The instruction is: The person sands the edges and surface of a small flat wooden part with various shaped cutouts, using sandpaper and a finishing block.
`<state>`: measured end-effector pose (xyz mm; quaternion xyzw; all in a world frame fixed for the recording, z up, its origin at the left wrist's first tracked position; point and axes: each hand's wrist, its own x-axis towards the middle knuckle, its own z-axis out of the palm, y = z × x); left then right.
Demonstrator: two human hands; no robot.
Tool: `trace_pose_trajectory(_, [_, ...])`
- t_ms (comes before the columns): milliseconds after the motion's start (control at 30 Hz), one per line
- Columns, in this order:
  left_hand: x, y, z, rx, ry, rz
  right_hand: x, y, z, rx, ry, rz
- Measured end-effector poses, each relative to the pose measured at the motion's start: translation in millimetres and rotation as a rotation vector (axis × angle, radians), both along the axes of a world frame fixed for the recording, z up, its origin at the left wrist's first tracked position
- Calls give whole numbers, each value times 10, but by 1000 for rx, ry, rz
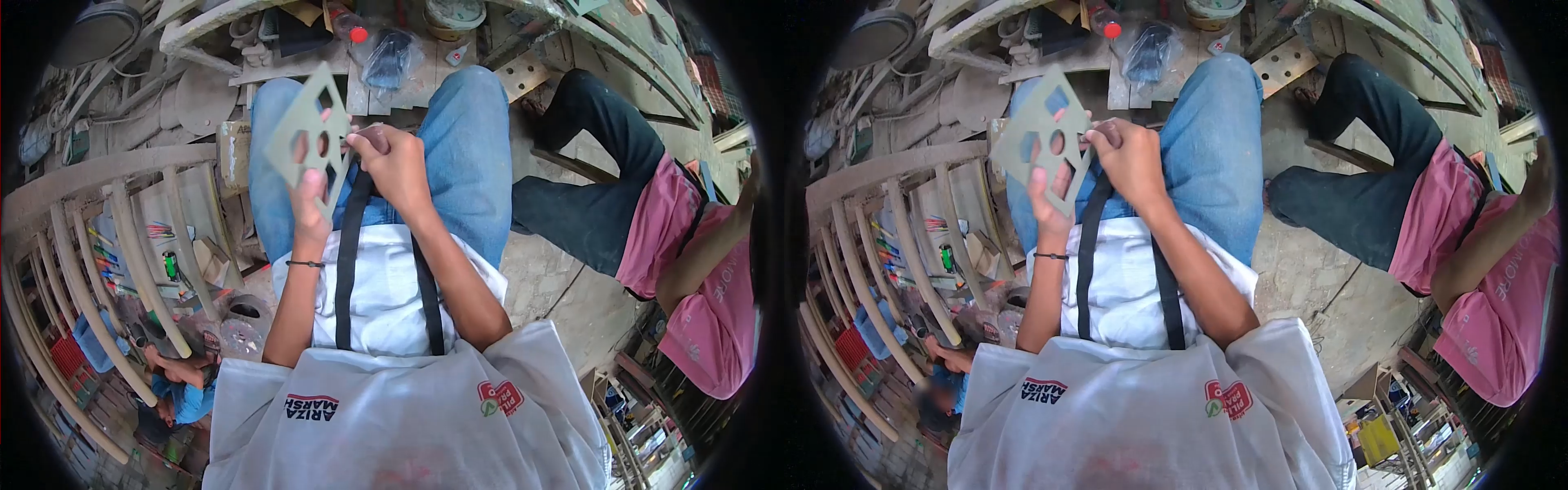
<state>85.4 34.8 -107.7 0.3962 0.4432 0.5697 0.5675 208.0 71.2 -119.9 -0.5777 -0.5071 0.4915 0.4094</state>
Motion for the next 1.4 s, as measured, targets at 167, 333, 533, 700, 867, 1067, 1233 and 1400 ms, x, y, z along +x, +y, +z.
trace_pose_trajectory(167, [13,-21,36,16,-33,-3,-27,-18,83,-27,16,8])
trace_pose_trajectory(333, [2,2,2,6,-115,41,-27,-27,94,-30,-71,19])
trace_pose_trajectory(533, [35,22,39,-36,-111,48,-24,18,154,27,-47,-20])
trace_pose_trajectory(700, [30,6,26,16,-85,-22,-12,45,10,55,-24,-53])
trace_pose_trajectory(867, [-1,35,52,-51,-14,9,-32,50,71,62,-139,4])
trace_pose_trajectory(1067, [-25,10,-18,-17,-30,25,-24,76,95,59,-106,-7])
trace_pose_trajectory(1233, [-10,27,13,-79,-81,55,-16,35,-15,46,-35,1])
trace_pose_trajectory(1400, [0,91,112,-98,-263,108,78,44,-53,138,-159,104])
